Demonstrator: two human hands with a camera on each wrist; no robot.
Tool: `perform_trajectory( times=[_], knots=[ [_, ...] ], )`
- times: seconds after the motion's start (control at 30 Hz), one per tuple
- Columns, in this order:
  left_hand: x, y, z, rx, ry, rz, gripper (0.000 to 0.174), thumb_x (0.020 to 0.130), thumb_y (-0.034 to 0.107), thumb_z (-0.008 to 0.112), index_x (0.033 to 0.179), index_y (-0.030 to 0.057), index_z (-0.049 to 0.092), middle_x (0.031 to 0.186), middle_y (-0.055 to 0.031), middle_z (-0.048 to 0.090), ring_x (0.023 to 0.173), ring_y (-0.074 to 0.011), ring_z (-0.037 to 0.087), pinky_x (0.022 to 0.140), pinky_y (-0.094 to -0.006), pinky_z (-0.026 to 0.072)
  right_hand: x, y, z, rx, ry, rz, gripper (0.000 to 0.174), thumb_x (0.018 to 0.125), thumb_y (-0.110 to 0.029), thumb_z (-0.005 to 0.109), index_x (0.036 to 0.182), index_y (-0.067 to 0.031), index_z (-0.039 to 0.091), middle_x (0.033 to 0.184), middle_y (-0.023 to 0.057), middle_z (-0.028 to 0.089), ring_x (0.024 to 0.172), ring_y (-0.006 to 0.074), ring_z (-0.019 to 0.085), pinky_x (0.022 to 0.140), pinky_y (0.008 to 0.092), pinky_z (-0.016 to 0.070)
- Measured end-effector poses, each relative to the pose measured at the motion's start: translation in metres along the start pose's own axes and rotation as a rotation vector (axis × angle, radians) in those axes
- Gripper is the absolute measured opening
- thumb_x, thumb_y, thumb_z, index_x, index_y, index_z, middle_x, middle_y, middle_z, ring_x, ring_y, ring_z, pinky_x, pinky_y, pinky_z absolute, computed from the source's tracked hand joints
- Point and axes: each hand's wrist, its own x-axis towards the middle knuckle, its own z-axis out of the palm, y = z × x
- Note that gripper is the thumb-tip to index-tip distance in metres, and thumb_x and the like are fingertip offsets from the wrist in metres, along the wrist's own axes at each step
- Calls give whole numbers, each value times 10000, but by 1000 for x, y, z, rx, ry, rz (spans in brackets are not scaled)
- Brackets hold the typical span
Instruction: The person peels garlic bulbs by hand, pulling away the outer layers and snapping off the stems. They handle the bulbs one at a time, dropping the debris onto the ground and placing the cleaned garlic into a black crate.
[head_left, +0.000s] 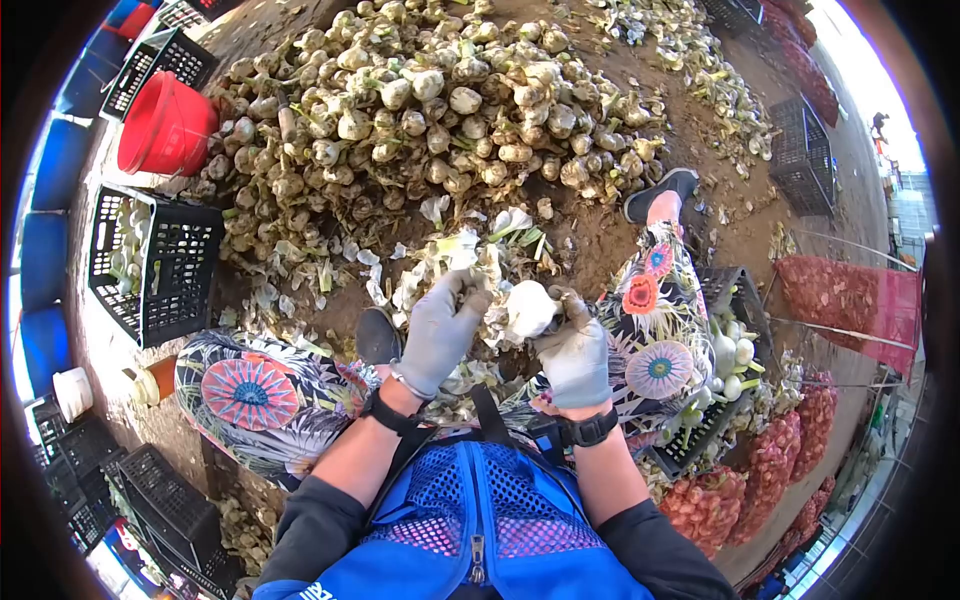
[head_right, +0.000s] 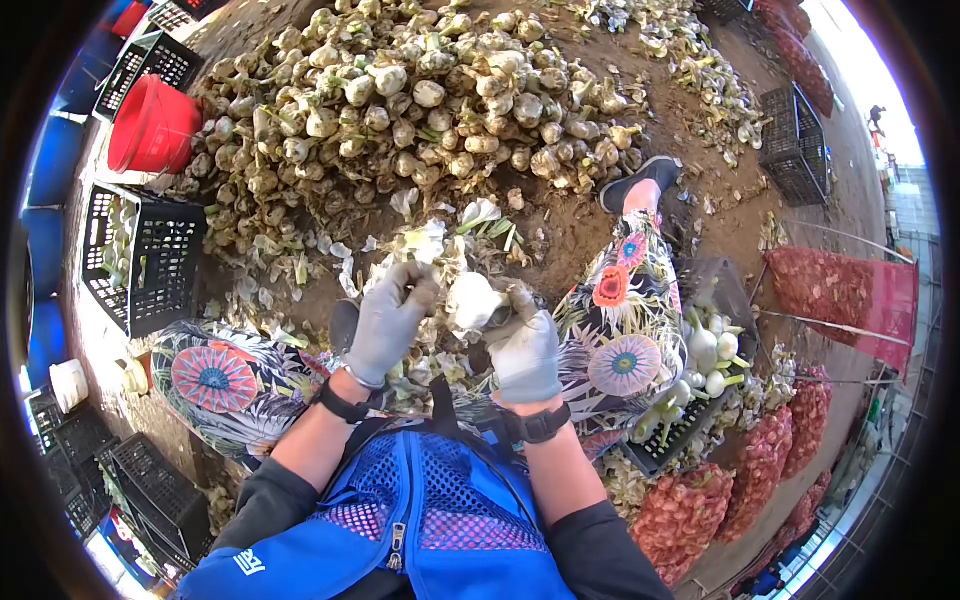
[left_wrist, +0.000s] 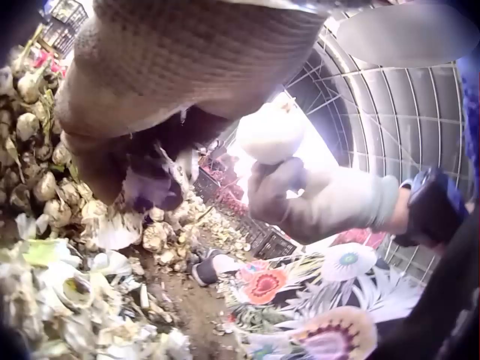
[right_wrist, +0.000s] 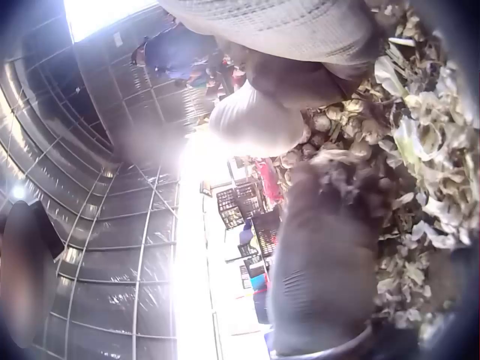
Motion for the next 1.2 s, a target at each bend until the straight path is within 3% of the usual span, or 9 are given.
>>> perform_trajectory(
  times=[0.17,0.2,0.3,0.53,0.6,0.63,0.8,0.93,1.2],
  knots=[
    [-5,12,7,-56,-11,222,557,914,249,670,1359,-21,473,1069,-63,627,875,-117,603,794,-256,501,-9,6,25,-427,71,-171,150,947,-86,599,1048,13,650,890,83,667,784,151,630,759,324,547],
    [-9,38,-4,-21,-87,-110,568,870,227,679,1347,-19,494,1062,-86,642,879,-123,603,811,-276,500,-4,0,24,-603,114,-179,174,907,-14,604,1075,13,640,903,87,681,775,145,641,740,287,543],
    [-6,35,-18,174,179,-15,559,843,219,686,1320,-22,526,1018,-105,655,831,-128,596,791,-288,501,35,-27,-22,-1958,216,-1019,462,705,6,685,1160,-19,608,1145,168,621,1065,325,595,917,422,482],
    [2,11,-3,-183,-73,58,640,868,190,714,1405,-22,440,1158,-79,601,921,-96,557,805,-250,487,5,11,11,-1937,-361,-737,436,759,-44,676,1188,-48,597,1058,194,626,983,351,615,862,457,475],
    [3,17,-5,-251,-86,88,634,878,172,707,1414,-15,427,1178,-72,590,930,-96,555,805,-250,487,7,-4,6,-1504,-135,-387,257,860,-56,610,1115,-48,644,910,163,667,791,302,656,714,382,517],
    [4,18,-8,-319,-76,29,535,898,165,684,1360,-11,479,1114,-63,610,882,-81,565,760,-241,490,-3,-17,8,-1466,-30,-630,173,916,-82,572,1056,-51,669,855,115,696,724,253,674,634,321,522],
    [11,20,-11,-443,16,-167,165,972,150,598,1031,12,667,730,1,629,574,-36,543,502,-196,439,-57,-152,-73,132,-26,-443,297,969,-201,606,1195,-10,589,966,98,650,897,247,645,902,440,543],
    [17,7,-3,-409,-16,-232,205,969,206,642,1006,6,671,691,2,628,551,-39,552,488,-201,442,-77,-151,-36,134,358,-797,376,967,-251,609,1251,-9,561,998,103,649,978,222,614,1001,449,459],
    [35,-7,2,-400,36,-318,292,933,256,653,799,-4,661,663,20,592,619,-32,496,545,-234,405,162,-117,97,-1507,-86,-991,354,871,-9,652,1223,-37,642,1144,89,687,969,161,674,874,271,519]
  ],
)
